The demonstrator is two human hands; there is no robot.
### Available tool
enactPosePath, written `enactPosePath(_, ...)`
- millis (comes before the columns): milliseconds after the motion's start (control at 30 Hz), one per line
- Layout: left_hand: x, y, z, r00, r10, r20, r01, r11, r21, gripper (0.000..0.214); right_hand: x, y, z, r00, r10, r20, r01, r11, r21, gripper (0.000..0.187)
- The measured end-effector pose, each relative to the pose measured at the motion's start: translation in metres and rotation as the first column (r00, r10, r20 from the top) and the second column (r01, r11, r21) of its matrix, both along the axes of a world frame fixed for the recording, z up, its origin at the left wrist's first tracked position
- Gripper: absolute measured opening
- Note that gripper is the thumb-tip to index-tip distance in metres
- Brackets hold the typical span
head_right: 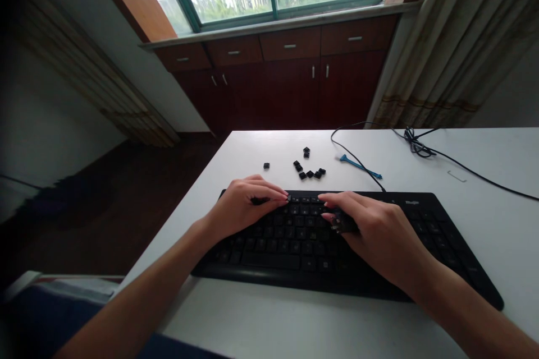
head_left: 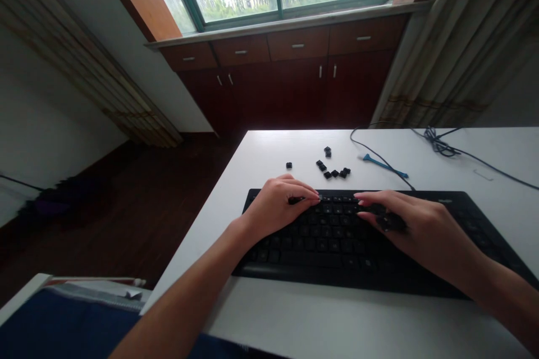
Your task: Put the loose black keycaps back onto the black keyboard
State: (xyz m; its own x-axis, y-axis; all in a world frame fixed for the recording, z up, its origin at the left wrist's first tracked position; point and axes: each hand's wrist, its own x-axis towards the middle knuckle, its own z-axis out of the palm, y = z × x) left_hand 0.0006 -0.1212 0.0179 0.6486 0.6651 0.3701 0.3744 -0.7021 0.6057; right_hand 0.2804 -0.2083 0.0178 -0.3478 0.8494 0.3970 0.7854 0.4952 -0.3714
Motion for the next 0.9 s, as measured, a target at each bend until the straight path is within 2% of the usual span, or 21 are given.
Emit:
enactPosePath(100,-0.0009,-0.0013,0.0037,0.999,-0.037,-0.034,0.039,0.998,0.041,0.016,-0.0002,0.0001,0.0006,1.000,-0.015,0.002,0.015,1.000,0.018,0.035)
enactPosePath(233,0.0000,-0.0014,0.0068,0.993,-0.073,-0.090,0.078,0.995,0.059,0.021,0.0000,-0.0012,0.0020,1.000,0.003,0.014,-0.003,1.000,0.022,0.031)
enactPosePath(433,0.0010,-0.0014,0.0086,0.994,-0.056,-0.095,0.060,0.997,0.042,0.020,0.0030,-0.0007,0.0011,0.999,-0.022,0.025,0.021,0.999,0.044,0.026)
enactPosePath(600,-0.0009,-0.0029,0.0079,0.991,-0.054,-0.121,0.065,0.994,0.089,0.019,0.0051,0.0008,0.0051,0.997,-0.075,0.024,0.072,0.993,0.098,0.030)
enactPosePath(700,-0.0006,-0.0024,0.0049,0.993,-0.044,-0.106,0.054,0.995,0.088,0.018,0.0045,0.0014,0.0081,0.998,-0.050,0.029,0.047,0.995,0.092,0.034)
enactPosePath(900,0.0008,-0.0016,0.0016,0.995,-0.054,-0.079,0.058,0.997,0.050,0.019,0.0031,0.0003,0.0081,1.000,-0.016,0.025,0.014,0.998,0.059,0.029)
